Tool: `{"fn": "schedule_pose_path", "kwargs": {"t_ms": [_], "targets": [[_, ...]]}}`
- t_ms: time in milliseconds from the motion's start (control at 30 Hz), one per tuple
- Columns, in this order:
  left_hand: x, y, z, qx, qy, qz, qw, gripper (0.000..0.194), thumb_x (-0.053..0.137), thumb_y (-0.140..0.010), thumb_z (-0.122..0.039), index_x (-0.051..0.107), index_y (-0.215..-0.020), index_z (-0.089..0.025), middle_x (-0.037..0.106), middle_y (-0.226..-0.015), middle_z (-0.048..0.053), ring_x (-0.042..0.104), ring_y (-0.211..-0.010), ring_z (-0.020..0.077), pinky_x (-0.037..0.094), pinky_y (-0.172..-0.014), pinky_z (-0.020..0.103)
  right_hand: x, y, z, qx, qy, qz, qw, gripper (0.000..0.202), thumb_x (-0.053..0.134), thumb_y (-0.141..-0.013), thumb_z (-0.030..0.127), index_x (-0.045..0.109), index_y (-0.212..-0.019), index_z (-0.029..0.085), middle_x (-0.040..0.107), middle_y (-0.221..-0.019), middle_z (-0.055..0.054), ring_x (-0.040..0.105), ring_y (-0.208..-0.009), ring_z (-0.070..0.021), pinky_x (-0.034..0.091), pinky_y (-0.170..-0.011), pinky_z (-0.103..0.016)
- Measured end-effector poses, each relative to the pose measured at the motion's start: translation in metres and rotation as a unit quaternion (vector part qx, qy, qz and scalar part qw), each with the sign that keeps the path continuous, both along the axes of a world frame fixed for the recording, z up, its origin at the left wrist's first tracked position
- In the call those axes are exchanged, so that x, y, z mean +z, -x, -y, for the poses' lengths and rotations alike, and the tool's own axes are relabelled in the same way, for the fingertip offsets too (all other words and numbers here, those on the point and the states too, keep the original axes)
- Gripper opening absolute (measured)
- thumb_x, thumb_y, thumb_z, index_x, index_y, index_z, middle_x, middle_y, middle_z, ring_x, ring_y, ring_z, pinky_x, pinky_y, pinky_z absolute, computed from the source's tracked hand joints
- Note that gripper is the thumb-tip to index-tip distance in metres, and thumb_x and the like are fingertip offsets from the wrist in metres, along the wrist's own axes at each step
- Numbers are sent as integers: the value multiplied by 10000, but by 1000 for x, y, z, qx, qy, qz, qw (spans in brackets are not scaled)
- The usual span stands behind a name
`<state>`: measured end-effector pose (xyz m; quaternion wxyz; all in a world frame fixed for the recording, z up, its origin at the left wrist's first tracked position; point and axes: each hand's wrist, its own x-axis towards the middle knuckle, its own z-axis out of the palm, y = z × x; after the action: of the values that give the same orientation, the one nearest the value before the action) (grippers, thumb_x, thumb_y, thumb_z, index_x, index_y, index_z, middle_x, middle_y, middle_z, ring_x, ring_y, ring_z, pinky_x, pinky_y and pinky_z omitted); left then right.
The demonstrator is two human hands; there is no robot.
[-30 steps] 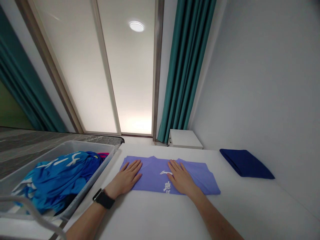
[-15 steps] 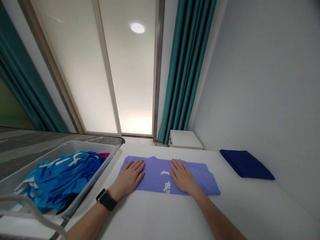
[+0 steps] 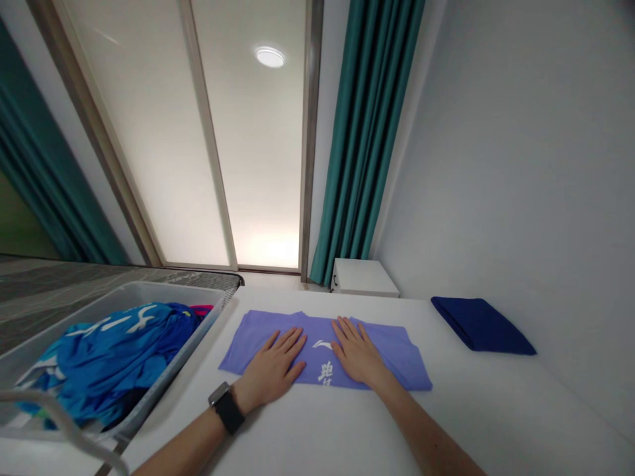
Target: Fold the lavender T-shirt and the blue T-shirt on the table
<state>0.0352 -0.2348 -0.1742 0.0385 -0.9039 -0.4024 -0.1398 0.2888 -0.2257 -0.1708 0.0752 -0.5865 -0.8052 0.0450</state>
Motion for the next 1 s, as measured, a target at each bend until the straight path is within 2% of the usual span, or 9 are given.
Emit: {"fn": "schedule_pose_path", "kwargs": {"t_ms": [167, 300, 367, 433, 500, 633, 767, 900, 1000], "targets": [[5, 11, 4, -7, 28, -14, 999, 538, 330, -1003, -466, 295, -1505, -275, 340, -1543, 51, 330, -1415, 224, 273, -1157, 459, 2, -5, 3, 31, 14, -15, 999, 601, 219, -994, 447, 285, -1510, 146, 228, -1584, -86, 163, -1464, -213, 106, -1185, -457], [8, 21, 5, -6, 38, -16, 999, 546, 350, -998, -464, 280, -1509, -287, 345, -1539, 53, 345, -1408, 224, 277, -1155, 452, 9, -31, 2, 20, -20, -44, 999, 555, 274, -985, 393, 367, -1474, 147, 346, -1540, -104, 278, -1423, -214, 163, -1173, -422], [8, 26, 4, -9, 44, -14, 999, 544, 367, -992, -456, 286, -1507, -297, 354, -1537, 47, 361, -1399, 219, 283, -1153, 442, 13, -51, 0, -1, -44, -63, 997, 500, 319, -969, 352, 468, -1409, 167, 468, -1458, -111, 394, -1345, -226, 255, -1128, -410], [10, 27, 1, -7, 53, -10, 999, 523, 382, -987, -442, 332, -1489, -304, 382, -1527, 40, 381, -1388, 213, 285, -1152, 431, 15, -74, -2, -34, -54, -80, 995, 426, 358, -947, 308, 587, -1283, 183, 602, -1294, -114, 514, -1201, -237, 352, -1040, -396], [13, 24, -1, 3, 62, -3, 998, 487, 385, -983, -424, 407, -1452, -296, 434, -1499, 40, 402, -1373, 210, 277, -1154, 425, 16, -96, -3, -62, -52, -104, 991, 371, 376, -930, 275, 660, -1151, 183, 666, -1142, -106, 569, -1080, -227, 397, -969, -365], [28, 6, -3, 0, 60, 18, 998, 426, 391, -976, -394, 506, -1367, -270, 526, -1421, 41, 456, -1319, 209, 287, -1144, 416, 14, -123, -3, -78, -28, -132, 988, 318, 398, -901, 239, 692, -1005, 176, 688, -1016, -86, 593, -983, -207, 410, -918, -323], [44, -23, -8, -36, 66, 19, 997, 394, 398, -969, -359, 527, -1327, -258, 585, -1343, 37, 518, -1236, 209, 356, -1083, 396, 14, -125, 3, -81, -6, -120, 989, 259, 428, -890, 247, 674, -933, 179, 689, -918, -76, 606, -889, -205, 419, -837, -309], [49, -58, -21, -65, 62, 31, 995, 372, 411, -948, -312, 543, -1292, -255, 620, -1273, 49, 552, -1171, 221, 388, -1034, 394, 15, -127, 11, -94, 24, -141, 985, 184, 477, -868, 284, 626, -810, 194, 673, -831, -61, 602, -814, -201, 424, -756, -294], [47, -88, -34, -79, 59, 41, 994, 365, 415, -939, -277, 549, -1277, -243, 626, -1235, 62, 559, -1136, 225, 397, -1018, 394, 15, -131, 15, -90, 23, -188, 978, 146, 494, -852, 294, 589, -785, 207, 665, -840, -44, 600, -827, -194, 431, -769, -290]]}}
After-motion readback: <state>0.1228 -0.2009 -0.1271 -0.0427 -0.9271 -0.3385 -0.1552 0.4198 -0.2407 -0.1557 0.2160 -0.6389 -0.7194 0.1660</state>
